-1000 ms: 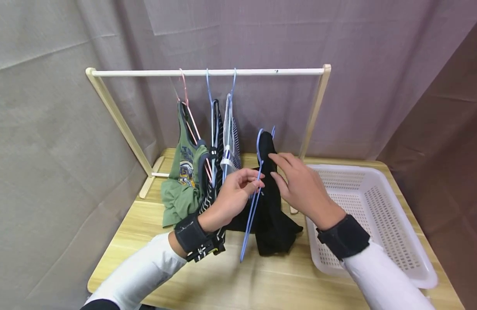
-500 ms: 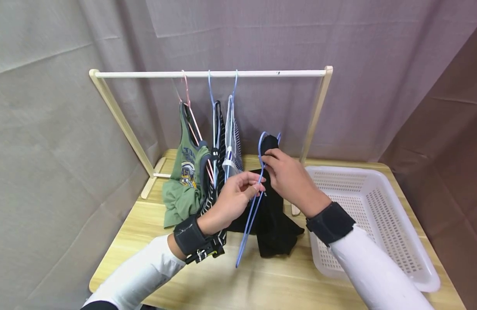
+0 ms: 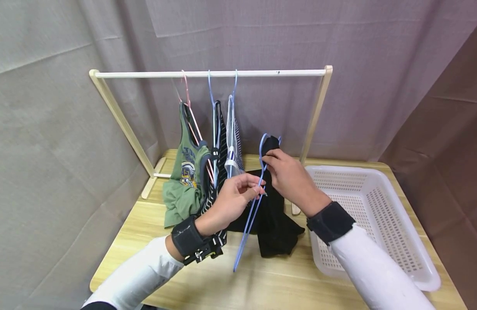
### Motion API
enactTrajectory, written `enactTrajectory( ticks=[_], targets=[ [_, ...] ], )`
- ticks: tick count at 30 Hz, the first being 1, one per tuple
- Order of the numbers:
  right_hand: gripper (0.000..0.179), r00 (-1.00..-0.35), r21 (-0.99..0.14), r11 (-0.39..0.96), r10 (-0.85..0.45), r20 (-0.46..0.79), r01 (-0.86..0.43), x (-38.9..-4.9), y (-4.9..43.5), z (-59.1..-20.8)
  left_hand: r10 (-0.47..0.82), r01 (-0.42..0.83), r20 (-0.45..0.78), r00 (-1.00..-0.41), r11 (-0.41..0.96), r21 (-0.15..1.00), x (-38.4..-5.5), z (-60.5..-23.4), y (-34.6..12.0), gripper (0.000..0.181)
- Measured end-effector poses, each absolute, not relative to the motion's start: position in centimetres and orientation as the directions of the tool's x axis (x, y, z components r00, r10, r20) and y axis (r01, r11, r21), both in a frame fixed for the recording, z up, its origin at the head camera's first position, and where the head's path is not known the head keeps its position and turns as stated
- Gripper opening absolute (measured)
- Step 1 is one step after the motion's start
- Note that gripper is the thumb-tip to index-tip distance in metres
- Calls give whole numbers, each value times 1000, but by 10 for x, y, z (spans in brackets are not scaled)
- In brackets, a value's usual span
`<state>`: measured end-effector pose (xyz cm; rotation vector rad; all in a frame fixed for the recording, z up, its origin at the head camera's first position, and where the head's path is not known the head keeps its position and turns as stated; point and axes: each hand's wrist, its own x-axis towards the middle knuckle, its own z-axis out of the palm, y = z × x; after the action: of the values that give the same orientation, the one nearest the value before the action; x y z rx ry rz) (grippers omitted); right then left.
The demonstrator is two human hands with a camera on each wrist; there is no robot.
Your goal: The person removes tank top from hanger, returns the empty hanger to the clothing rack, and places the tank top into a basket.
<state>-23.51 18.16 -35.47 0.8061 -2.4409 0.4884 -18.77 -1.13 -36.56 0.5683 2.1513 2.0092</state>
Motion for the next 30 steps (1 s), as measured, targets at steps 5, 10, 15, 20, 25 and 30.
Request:
enactTrajectory(
  ticks=[5,10,15,20,25,30],
  targets=[
    [23,-702,-174,772,-427,570,-611,-241,184,-358,380,182,157,-912,32,983,-184,-365,-14,23],
    [24,-716,-187,783,-407,567,-593,-249,187,-362,391,179,153,-908,30,983,-181,-363,-18,24],
    [25,-724,-210,784,-387,571,-585,-259,191,-365,399,186,162,-902,21,982,-176,-359,-22,23],
    [26,-751,-261,787,-348,561,-559,-269,198,-370,402,188,165,-901,19,982,-171,-354,-26,23],
    [26,-762,-287,786,-328,559,-548,-276,202,-375,408,139,128,-904,-3,990,-168,-351,-29,23],
    [28,-772,-304,791,-304,559,-531,-281,204,-379,419,82,87,-904,-31,996,-163,-348,-32,21]
  ],
)
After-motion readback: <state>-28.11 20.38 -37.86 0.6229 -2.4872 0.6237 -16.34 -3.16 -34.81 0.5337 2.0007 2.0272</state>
